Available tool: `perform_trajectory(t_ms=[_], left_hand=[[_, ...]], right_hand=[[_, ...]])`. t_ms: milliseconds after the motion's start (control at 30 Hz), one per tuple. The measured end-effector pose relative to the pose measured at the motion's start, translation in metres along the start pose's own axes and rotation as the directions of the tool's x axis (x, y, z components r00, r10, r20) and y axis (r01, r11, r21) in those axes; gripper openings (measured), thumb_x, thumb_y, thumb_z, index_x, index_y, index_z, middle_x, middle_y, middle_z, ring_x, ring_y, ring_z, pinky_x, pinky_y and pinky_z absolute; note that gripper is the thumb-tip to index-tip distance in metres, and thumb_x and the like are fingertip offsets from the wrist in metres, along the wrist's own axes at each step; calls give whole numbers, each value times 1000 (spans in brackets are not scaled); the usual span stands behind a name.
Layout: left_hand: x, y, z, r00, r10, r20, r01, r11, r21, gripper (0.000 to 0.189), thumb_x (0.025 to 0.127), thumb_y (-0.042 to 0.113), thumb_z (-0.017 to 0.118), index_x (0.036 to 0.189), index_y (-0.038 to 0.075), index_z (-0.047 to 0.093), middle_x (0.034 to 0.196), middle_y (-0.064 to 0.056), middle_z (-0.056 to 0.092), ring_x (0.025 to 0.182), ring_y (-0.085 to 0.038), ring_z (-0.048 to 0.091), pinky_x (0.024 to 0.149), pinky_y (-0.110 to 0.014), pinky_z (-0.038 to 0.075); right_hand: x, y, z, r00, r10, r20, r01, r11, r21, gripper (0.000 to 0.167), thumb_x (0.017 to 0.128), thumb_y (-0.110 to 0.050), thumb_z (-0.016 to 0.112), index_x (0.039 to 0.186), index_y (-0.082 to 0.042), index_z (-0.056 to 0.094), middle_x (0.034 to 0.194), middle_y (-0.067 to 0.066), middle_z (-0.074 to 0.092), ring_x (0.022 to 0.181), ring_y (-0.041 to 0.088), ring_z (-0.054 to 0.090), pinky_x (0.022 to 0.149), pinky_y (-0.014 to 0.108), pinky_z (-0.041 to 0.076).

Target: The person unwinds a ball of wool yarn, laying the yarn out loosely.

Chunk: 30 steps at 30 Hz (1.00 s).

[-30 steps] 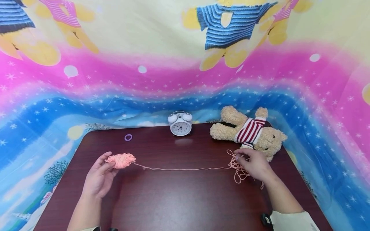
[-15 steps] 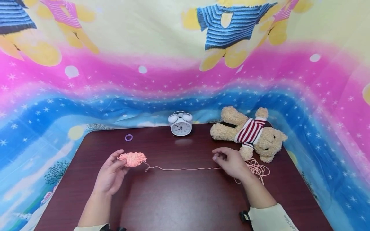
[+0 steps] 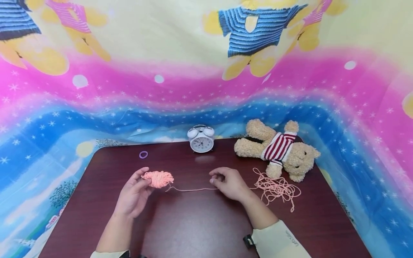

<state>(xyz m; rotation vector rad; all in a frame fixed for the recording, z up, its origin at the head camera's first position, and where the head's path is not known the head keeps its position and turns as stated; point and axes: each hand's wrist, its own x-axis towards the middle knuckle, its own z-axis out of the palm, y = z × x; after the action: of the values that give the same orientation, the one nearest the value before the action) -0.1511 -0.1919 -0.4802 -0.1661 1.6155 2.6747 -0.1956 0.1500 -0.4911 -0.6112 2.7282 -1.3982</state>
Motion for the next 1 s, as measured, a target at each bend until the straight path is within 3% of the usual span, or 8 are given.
perform_trajectory(t_ms=[233,567,767,1000], left_hand=[[-2,-4,9,1000,-14,11,13,1000,9,38,97,-9,55,128,13,55,103,-1,59,90,-13,61,84,-29,54],[-10,-13,21,999,-36,34,36,999,20,38,95,-6,59,129,11,53,105,-3,57,90,-15,60,82,-30,53],[-14,-17,28,998,-58,35,58,998,5,39,95,-6,59,130,10,53,106,-3,58,91,-15,59,82,-30,53],[-11,-15,33,998,-34,58,33,999,12,38,95,-7,59,130,10,53,106,-4,57,91,-15,59,81,-29,53]], right_hand=[[13,-22,35,996,-77,45,75,996,49,20,93,-15,79,111,-8,76,88,-8,69,75,7,62,67,25,54],[20,-42,76,989,-115,93,108,991,77,23,89,-16,82,111,-13,76,95,-7,67,76,5,62,68,24,56],[19,-46,84,985,-159,66,153,985,78,16,84,-9,81,97,-17,77,90,-10,64,73,3,59,64,22,53],[23,-48,80,979,-204,19,202,978,46,15,82,-5,78,88,-18,75,89,-10,66,79,12,62,68,25,54]])
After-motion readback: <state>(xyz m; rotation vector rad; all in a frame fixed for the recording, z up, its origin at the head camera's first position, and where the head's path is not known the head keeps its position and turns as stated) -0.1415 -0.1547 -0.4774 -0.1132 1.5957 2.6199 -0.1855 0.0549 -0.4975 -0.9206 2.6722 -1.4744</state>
